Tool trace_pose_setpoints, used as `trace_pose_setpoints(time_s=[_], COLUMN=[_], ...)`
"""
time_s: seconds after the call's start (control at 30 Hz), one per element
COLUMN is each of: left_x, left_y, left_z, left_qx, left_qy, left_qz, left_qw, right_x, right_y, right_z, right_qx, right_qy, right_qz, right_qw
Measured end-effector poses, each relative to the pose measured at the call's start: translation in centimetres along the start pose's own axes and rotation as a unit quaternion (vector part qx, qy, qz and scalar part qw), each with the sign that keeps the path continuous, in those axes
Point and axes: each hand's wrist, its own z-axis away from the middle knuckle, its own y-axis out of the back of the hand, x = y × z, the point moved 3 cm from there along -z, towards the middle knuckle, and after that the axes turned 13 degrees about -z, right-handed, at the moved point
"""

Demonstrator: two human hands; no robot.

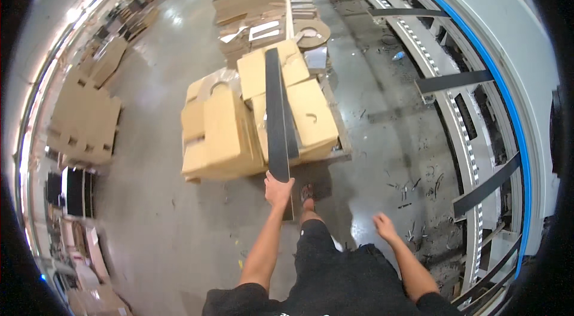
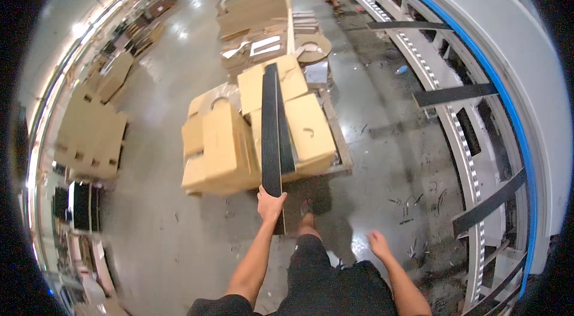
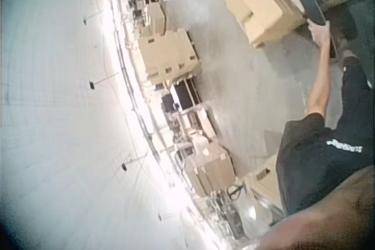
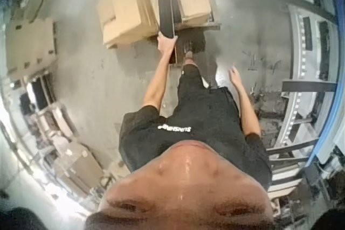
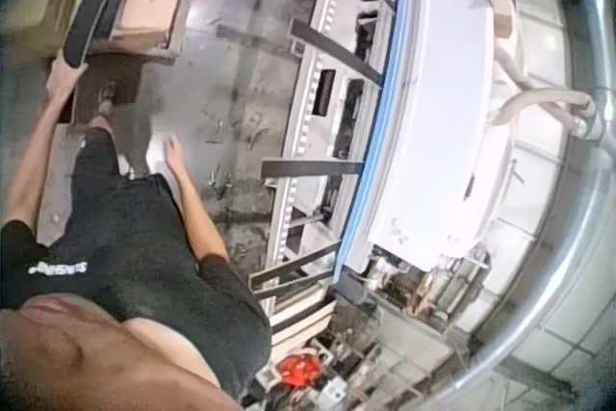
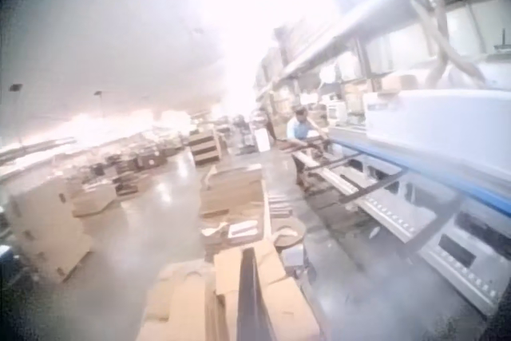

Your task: The person picks up and arranges several wood panels on a work table, then uses a utility knife to trim edges and cut specific sections while working alongside another person.

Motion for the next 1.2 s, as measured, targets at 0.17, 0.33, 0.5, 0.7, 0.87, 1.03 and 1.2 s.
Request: trace_pose_setpoints(time_s=[0.17, 0.33, 0.5, 0.7, 0.87, 1.03, 1.2], left_x=[4.1, 16.3, 19.2, 29.8, 28.0, 26.5, 29.9], left_y=[-4.7, -10.6, -12.0, -16.7, -23.2, -29.4, -26.0], left_z=[-20.1, -28.0, -25.5, -10.1, 0.3, 7.3, 24.6], left_qx=[0.008, 0.063, -0.151, -0.221, -0.307, -0.122, -0.334], left_qy=[0.07, -0.021, -0.327, -0.712, -0.825, -0.874, -0.807], left_qz=[-0.058, 0.009, -0.042, -0.076, -0.249, -0.44, -0.429], left_qw=[0.996, 0.998, 0.932, 0.662, 0.404, 0.164, 0.23], right_x=[4.4, -0.2, -1.2, -9.3, -8.0, -4.4, -1.8], right_y=[6.0, 2.4, -11.9, -19.9, -29.1, -32.2, -31.3], right_z=[14.4, 28.5, 28.3, 23.9, 23.8, 24.8, 26.1], right_qx=[0.27, 0.393, 0.404, 0.405, 0.689, 0.752, 0.817], right_qy=[-0.272, -0.369, -0.452, -0.48, -0.373, -0.343, -0.235], right_qz=[-0.185, -0.096, 0.003, -0.177, -0.285, -0.317, -0.408], right_qw=[0.905, 0.837, 0.795, 0.758, 0.552, 0.465, 0.332])
